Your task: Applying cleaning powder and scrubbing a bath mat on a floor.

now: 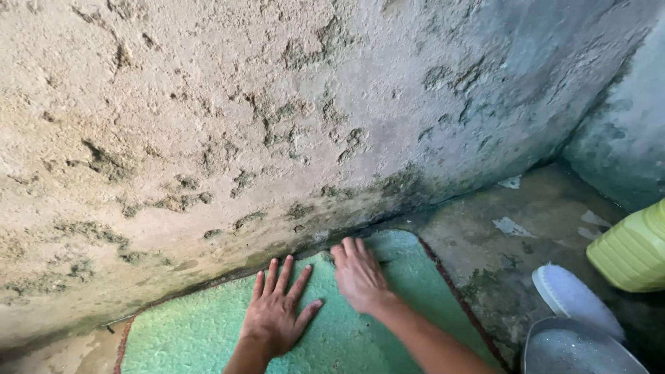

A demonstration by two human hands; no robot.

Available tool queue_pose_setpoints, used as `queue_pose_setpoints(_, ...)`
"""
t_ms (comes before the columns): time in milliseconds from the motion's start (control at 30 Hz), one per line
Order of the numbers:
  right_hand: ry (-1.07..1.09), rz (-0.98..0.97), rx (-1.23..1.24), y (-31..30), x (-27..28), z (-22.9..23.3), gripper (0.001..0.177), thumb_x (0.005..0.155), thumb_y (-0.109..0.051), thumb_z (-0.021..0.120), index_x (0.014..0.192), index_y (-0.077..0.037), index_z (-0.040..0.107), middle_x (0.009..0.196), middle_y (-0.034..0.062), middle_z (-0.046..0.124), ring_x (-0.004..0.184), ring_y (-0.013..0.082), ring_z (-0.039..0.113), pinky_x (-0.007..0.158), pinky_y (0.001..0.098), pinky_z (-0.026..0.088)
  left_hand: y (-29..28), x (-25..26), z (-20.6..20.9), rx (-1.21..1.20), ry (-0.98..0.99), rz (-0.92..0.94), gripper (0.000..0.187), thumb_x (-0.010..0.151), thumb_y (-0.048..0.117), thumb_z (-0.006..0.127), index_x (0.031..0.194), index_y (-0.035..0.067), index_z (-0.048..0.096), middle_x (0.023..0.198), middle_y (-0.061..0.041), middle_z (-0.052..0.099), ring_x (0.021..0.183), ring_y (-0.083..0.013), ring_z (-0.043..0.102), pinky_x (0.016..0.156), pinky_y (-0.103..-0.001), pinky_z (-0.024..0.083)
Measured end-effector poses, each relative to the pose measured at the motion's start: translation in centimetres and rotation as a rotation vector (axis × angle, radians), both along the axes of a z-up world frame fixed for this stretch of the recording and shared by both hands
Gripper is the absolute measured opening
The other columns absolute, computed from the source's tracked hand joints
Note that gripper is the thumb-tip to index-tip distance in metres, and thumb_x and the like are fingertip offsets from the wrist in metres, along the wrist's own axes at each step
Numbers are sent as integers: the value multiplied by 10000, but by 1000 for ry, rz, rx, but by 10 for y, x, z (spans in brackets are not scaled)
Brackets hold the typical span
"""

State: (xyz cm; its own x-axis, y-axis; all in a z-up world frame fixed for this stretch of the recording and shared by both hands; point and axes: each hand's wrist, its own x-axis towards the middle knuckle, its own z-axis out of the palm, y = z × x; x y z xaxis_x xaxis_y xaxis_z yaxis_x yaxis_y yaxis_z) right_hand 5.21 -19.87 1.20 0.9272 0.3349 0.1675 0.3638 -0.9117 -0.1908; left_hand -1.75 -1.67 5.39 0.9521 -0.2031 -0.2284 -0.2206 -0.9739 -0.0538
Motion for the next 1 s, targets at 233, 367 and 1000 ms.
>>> queue_pose_setpoints(233,-38,-179,-141,-78,41,-14,288,946,-15,573,1233,-25,555,1267,191,509,1200,372,524,1022,472,499,-1,-1,2,11,-2,26,795,995,684,234,1640,268,24,1705,-136,-28,1566,-356,-32,1250,-494,-2)
queue_pose_setpoints(367,7,-119,-105,-34,21,-9,513,793,73,602,1289,-28,519,1358,184,457,1284,389,454,1026,487,441,-1,1,0,13,2,7,786,1001,673,223,1637,263,15,1702,-136,-36,1559,-369,-34,1240,-506,3)
queue_pose_setpoints(1000,-176,-9,136,-56,-13,-63,675,793,111,510,1458,10,462,1488,206,465,1388,378,422,1173,419,349,-26,0,-2,98,127,189,736,1044,634,197,1655,325,-75,1738,-38,-138,1596,-329,-82,1278,-512,48)
